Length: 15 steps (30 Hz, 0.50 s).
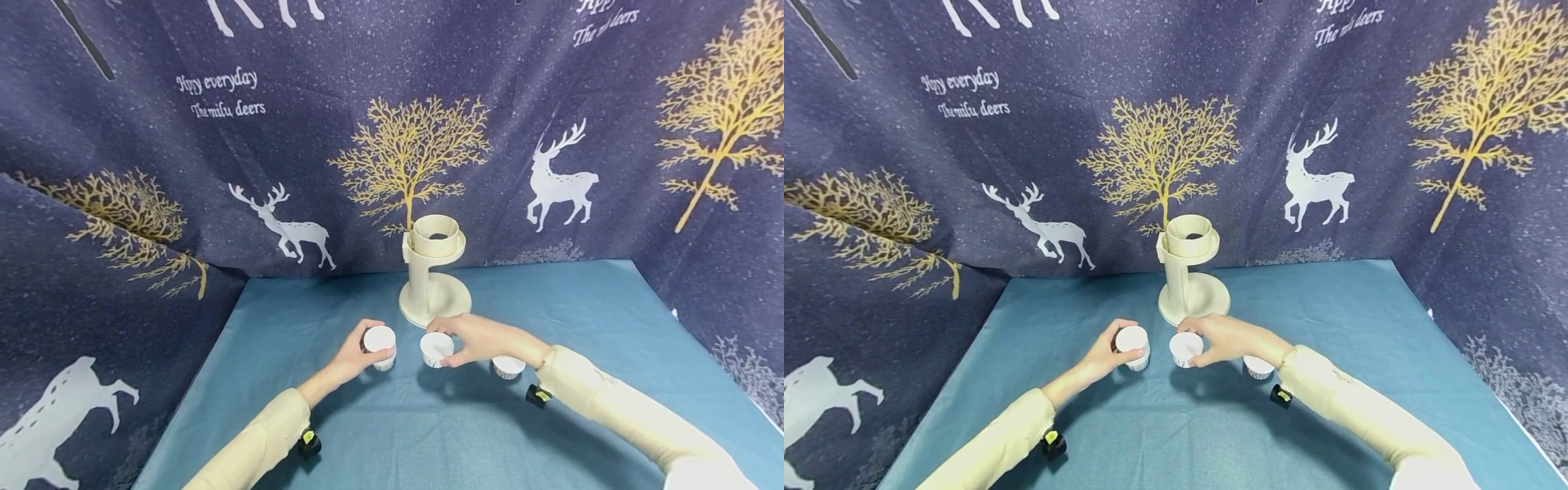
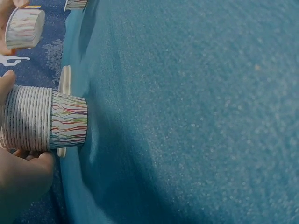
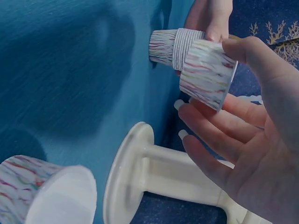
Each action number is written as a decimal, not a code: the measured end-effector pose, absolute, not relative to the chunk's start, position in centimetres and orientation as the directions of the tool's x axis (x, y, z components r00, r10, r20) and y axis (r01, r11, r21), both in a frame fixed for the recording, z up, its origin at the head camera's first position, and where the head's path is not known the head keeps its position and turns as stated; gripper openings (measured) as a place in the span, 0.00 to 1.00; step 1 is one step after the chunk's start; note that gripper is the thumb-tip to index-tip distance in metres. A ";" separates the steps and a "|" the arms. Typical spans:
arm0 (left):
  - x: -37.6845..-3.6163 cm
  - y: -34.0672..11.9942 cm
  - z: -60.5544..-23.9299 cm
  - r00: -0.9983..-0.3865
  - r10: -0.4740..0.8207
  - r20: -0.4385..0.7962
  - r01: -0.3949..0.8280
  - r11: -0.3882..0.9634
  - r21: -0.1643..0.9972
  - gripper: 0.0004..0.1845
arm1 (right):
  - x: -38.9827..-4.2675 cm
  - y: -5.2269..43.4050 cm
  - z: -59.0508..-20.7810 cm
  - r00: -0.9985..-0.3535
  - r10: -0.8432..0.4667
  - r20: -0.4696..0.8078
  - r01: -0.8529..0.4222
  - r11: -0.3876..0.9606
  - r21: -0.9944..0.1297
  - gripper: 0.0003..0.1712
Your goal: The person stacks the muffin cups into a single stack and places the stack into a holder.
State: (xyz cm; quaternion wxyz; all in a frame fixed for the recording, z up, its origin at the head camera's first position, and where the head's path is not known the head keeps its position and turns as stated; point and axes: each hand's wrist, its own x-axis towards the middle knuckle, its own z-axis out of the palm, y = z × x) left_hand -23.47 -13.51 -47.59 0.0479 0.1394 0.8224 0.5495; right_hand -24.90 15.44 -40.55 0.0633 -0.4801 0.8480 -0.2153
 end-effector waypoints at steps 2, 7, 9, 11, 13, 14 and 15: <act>-23.5 -13.5 -47.6 -0.958 0.278 0.073 0.173 0.353 0.920 0.30 | -25.0 15.2 -40.5 -0.521 -0.845 0.118 -0.800 0.435 -0.414 0.25; -22.9 -13.3 -46.8 -0.959 0.273 0.072 0.171 0.355 0.919 0.30 | -25.3 14.6 -40.4 -0.514 -0.849 0.121 -0.792 0.415 -0.447 0.24; -22.3 -13.2 -45.8 -0.957 0.282 0.072 0.175 0.359 0.917 0.30 | -25.4 14.4 -40.4 -0.516 -0.849 0.118 -0.785 0.413 -0.461 0.24; -21.7 -13.0 -44.8 -0.954 0.291 0.066 0.173 0.361 0.916 0.30 | -25.5 14.3 -40.5 -0.512 -0.850 0.124 -0.785 0.405 -0.469 0.23; -21.4 -13.0 -44.3 -0.951 0.301 0.067 0.179 0.361 0.915 0.30 | -25.6 14.2 -40.6 -0.511 -0.849 0.137 -0.787 0.397 -0.473 0.23; -21.4 -13.0 -44.3 -0.951 0.303 0.068 0.180 0.358 0.916 0.30 | -25.6 14.1 -40.6 -0.509 -0.849 0.143 -0.787 0.392 -0.476 0.22; -21.4 -13.0 -44.3 -0.950 0.304 0.068 0.179 0.356 0.917 0.30 | -25.7 14.0 -40.7 -0.506 -0.849 0.152 -0.790 0.386 -0.476 0.22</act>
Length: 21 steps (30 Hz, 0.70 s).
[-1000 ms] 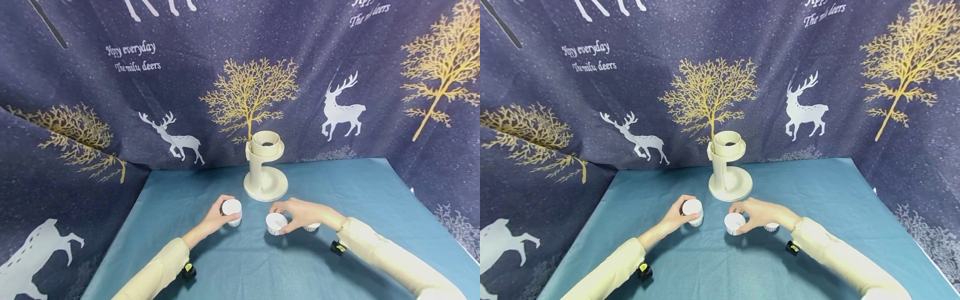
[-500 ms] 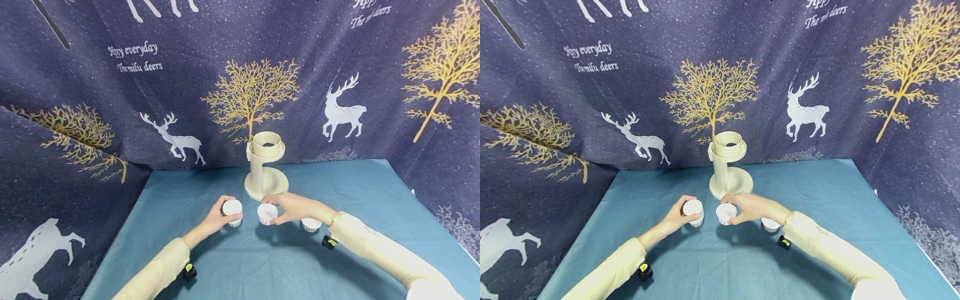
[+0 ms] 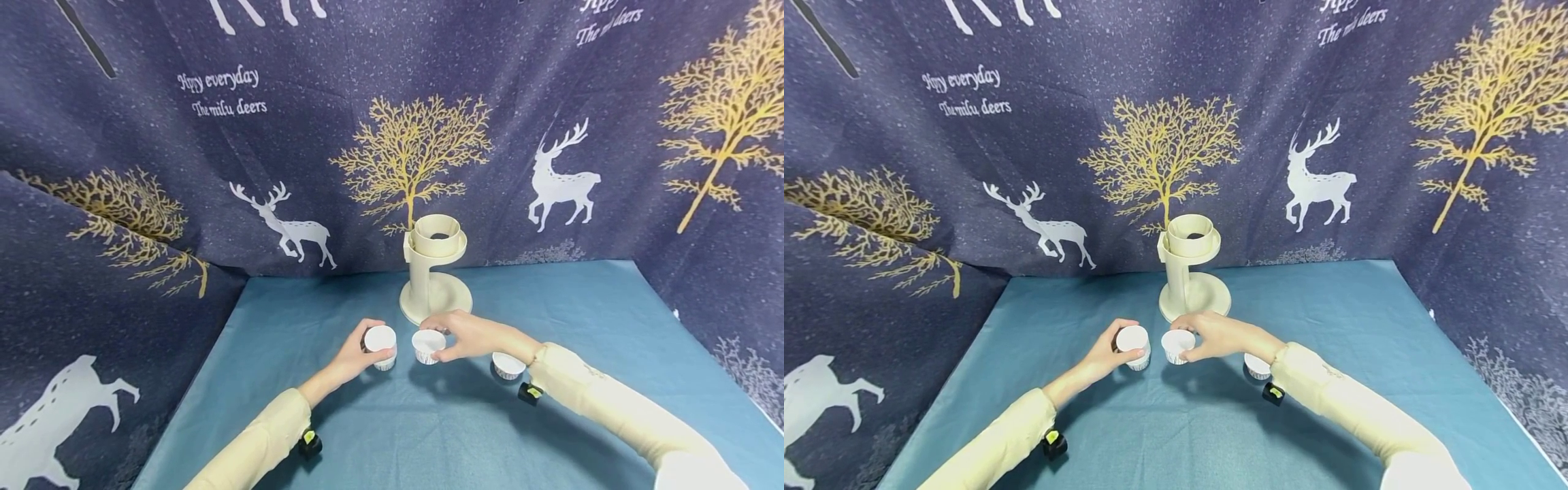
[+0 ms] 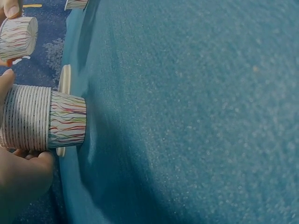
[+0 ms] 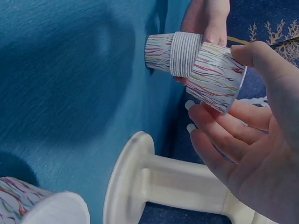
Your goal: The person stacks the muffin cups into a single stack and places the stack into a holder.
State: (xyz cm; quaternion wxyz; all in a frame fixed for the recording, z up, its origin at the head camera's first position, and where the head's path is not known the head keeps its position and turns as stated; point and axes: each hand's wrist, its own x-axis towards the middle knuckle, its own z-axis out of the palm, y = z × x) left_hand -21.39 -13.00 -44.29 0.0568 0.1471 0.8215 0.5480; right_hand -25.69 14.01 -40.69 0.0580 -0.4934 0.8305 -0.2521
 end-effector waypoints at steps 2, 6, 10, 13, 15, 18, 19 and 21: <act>-21.4 -13.0 -44.3 -0.950 0.304 0.068 0.179 0.353 0.918 0.30 | -25.8 13.9 -40.7 -0.507 -0.846 0.165 -0.788 0.378 -0.486 0.21; -21.4 -13.0 -44.3 -0.950 0.305 0.062 0.173 0.353 0.919 0.30 | -25.9 13.4 -40.6 -0.525 -0.827 0.199 -0.783 0.379 -0.493 0.20; -21.6 -13.0 -44.5 -0.952 0.300 0.058 0.168 0.358 0.919 0.30 | -26.0 12.9 -40.6 -0.559 -0.794 0.237 -0.785 0.415 -0.460 0.21; -22.2 -13.1 -45.4 -0.955 0.290 0.059 0.165 0.357 0.920 0.30 | -26.1 12.6 -40.6 -0.571 -0.778 0.262 -0.792 0.438 -0.426 0.22; -22.6 -13.2 -46.2 -0.957 0.285 0.061 0.164 0.353 0.921 0.30 | -26.2 12.3 -40.6 -0.573 -0.772 0.273 -0.794 0.441 -0.418 0.23; -23.3 -13.4 -47.4 -0.958 0.279 0.063 0.163 0.350 0.923 0.30 | -26.2 12.0 -40.6 -0.577 -0.769 0.276 -0.790 0.437 -0.431 0.23; -23.4 -13.4 -47.6 -0.957 0.281 0.063 0.163 0.348 0.923 0.30 | -26.2 11.9 -40.6 -0.578 -0.768 0.275 -0.788 0.437 -0.435 0.23; -23.4 -13.5 -47.8 -0.955 0.289 0.067 0.169 0.346 0.923 0.30 | -26.1 11.7 -40.6 -0.581 -0.766 0.274 -0.785 0.439 -0.437 0.23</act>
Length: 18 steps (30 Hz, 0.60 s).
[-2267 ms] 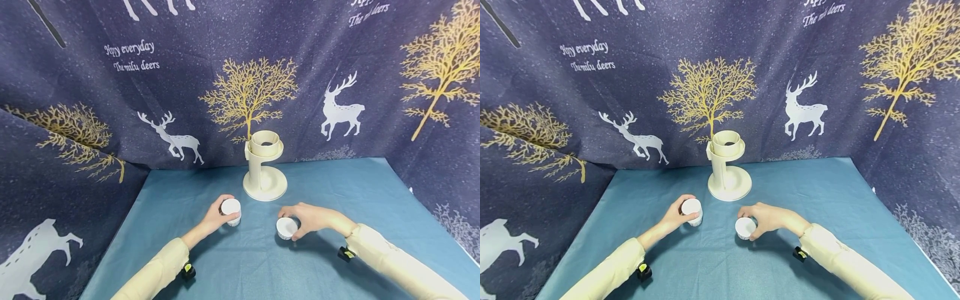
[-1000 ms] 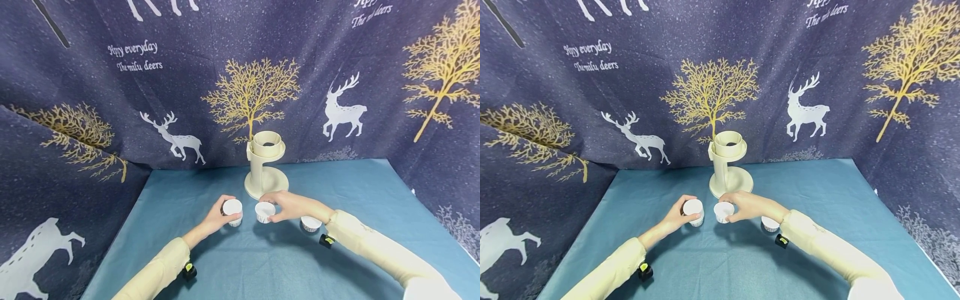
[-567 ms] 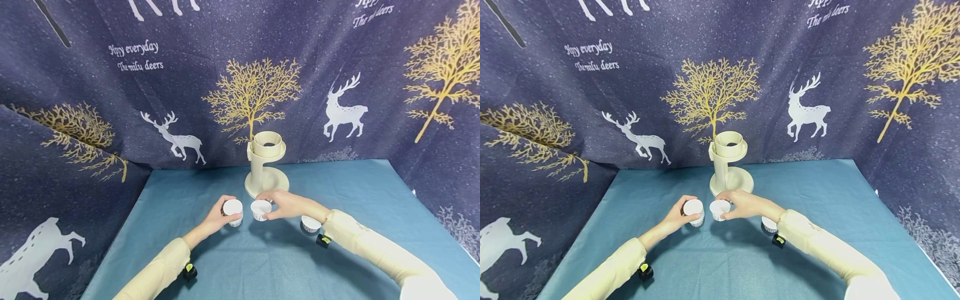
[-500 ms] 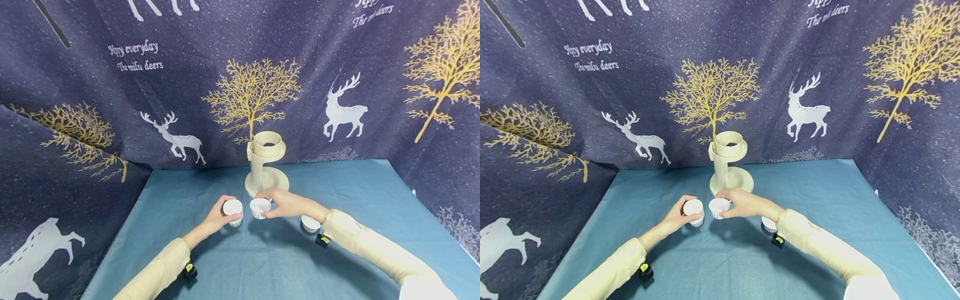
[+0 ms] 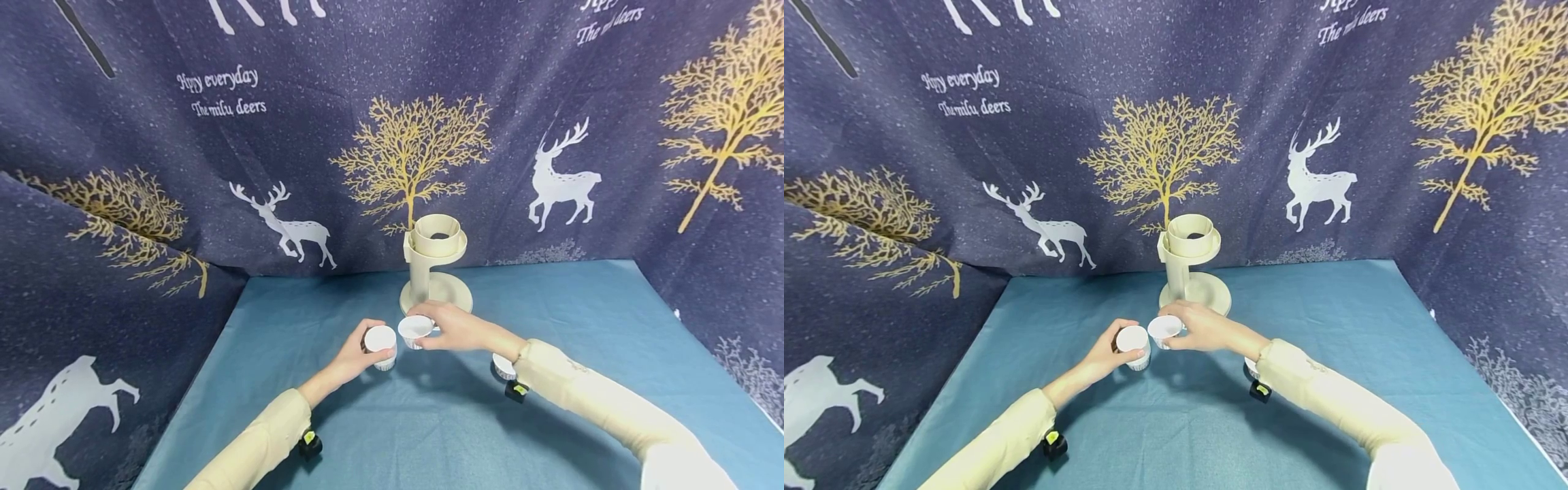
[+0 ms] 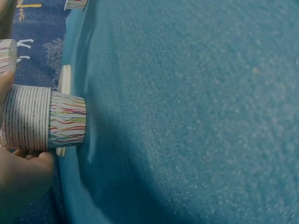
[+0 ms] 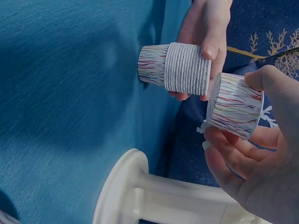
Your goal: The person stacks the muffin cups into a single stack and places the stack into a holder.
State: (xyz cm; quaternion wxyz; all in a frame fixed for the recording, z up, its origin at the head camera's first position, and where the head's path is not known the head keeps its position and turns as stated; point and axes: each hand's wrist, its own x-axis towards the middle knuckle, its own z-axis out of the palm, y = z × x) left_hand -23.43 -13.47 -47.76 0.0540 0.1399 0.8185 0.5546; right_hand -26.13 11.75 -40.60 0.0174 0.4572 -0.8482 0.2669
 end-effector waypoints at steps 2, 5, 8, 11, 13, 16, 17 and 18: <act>-23.5 -13.6 -47.8 -0.953 0.295 0.068 0.172 0.343 0.923 0.31 | -26.1 11.6 -40.6 -0.585 -0.762 0.276 -0.784 0.445 -0.433 0.24; -23.4 -13.6 -47.8 -0.951 0.300 0.074 0.177 0.336 0.925 0.31 | -26.0 11.3 -40.5 -0.602 -0.746 0.284 -0.776 0.462 -0.429 0.24; -23.4 -13.6 -47.8 -0.952 0.296 0.072 0.175 0.337 0.925 0.31 | -25.9 10.9 -40.4 -0.629 -0.722 0.289 -0.758 0.489 -0.432 0.24; -23.5 -13.6 -47.9 -0.953 0.297 0.065 0.170 0.343 0.924 0.30 | -26.0 10.7 -40.5 -0.656 -0.699 0.285 -0.737 0.511 -0.443 0.25; -23.4 -13.6 -47.8 -0.952 0.300 0.060 0.167 0.344 0.924 0.30 | -26.1 10.5 -40.5 -0.665 -0.690 0.286 -0.729 0.518 -0.447 0.26; -23.3 -13.6 -47.6 -0.952 0.300 0.057 0.163 0.341 0.926 0.31 | -26.2 10.2 -40.6 -0.674 -0.681 0.287 -0.722 0.523 -0.453 0.26; -23.2 -13.5 -47.4 -0.952 0.301 0.056 0.162 0.338 0.927 0.31 | -26.2 10.0 -40.6 -0.677 -0.679 0.284 -0.720 0.529 -0.450 0.27; -23.0 -13.5 -47.0 -0.950 0.307 0.061 0.167 0.332 0.928 0.30 | -26.3 9.9 -40.6 -0.680 -0.678 0.280 -0.717 0.532 -0.450 0.27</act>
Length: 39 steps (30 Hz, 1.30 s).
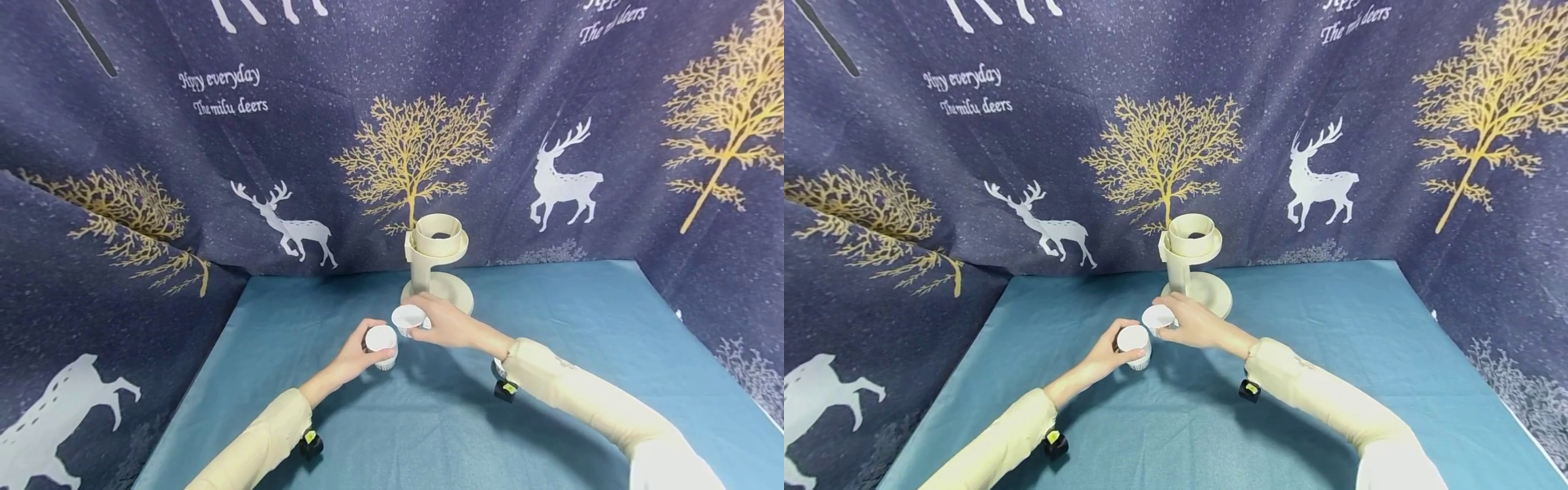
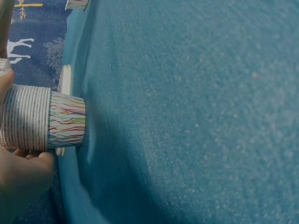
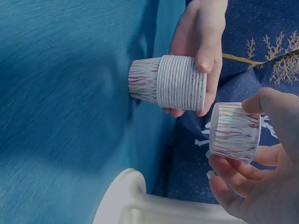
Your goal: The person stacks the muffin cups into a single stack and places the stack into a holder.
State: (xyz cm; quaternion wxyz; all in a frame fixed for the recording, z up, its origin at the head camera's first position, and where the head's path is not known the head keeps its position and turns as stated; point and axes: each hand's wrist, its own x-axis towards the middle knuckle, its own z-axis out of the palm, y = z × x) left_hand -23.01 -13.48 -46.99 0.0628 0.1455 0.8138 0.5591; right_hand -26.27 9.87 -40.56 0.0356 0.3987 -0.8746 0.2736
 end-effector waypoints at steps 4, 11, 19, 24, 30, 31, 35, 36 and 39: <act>-22.3 -13.4 -45.5 -0.946 0.321 0.047 0.157 0.325 0.933 0.29 | -26.2 9.2 -40.3 -0.693 -0.674 0.257 -0.700 0.544 -0.462 0.30; -22.4 -13.5 -45.6 -0.943 0.331 0.031 0.143 0.320 0.937 0.27 | -26.1 8.0 -40.1 -0.685 -0.679 0.265 -0.701 0.515 -0.493 0.32; -23.4 -13.9 -48.0 -0.940 0.336 0.052 0.160 0.303 0.939 0.30 | -26.3 6.8 -40.5 -0.656 -0.684 0.320 -0.732 0.472 -0.491 0.30; -23.3 -13.8 -48.1 -0.936 0.347 0.060 0.173 0.304 0.937 0.35 | -26.2 6.1 -40.9 -0.662 -0.688 0.296 -0.724 0.486 -0.490 0.31; -23.3 -13.8 -48.1 -0.935 0.348 0.068 0.175 0.286 0.942 0.39 | -26.3 5.6 -40.9 -0.684 -0.681 0.262 -0.700 0.510 -0.501 0.32; -23.3 -13.8 -48.0 -0.936 0.345 0.066 0.172 0.285 0.943 0.39 | -26.3 5.5 -40.9 -0.684 -0.681 0.261 -0.699 0.510 -0.501 0.32; -23.4 -13.8 -48.0 -0.941 0.331 0.063 0.167 0.296 0.941 0.38 | -26.3 5.4 -41.0 -0.674 -0.687 0.272 -0.709 0.498 -0.499 0.33; -23.4 -13.8 -48.0 -0.943 0.327 0.059 0.164 0.301 0.939 0.37 | -26.3 5.4 -41.0 -0.670 -0.690 0.273 -0.711 0.493 -0.501 0.33; -23.5 -13.8 -48.2 -0.944 0.326 0.056 0.162 0.309 0.937 0.35 | -26.2 5.3 -41.0 -0.663 -0.699 0.267 -0.713 0.481 -0.510 0.34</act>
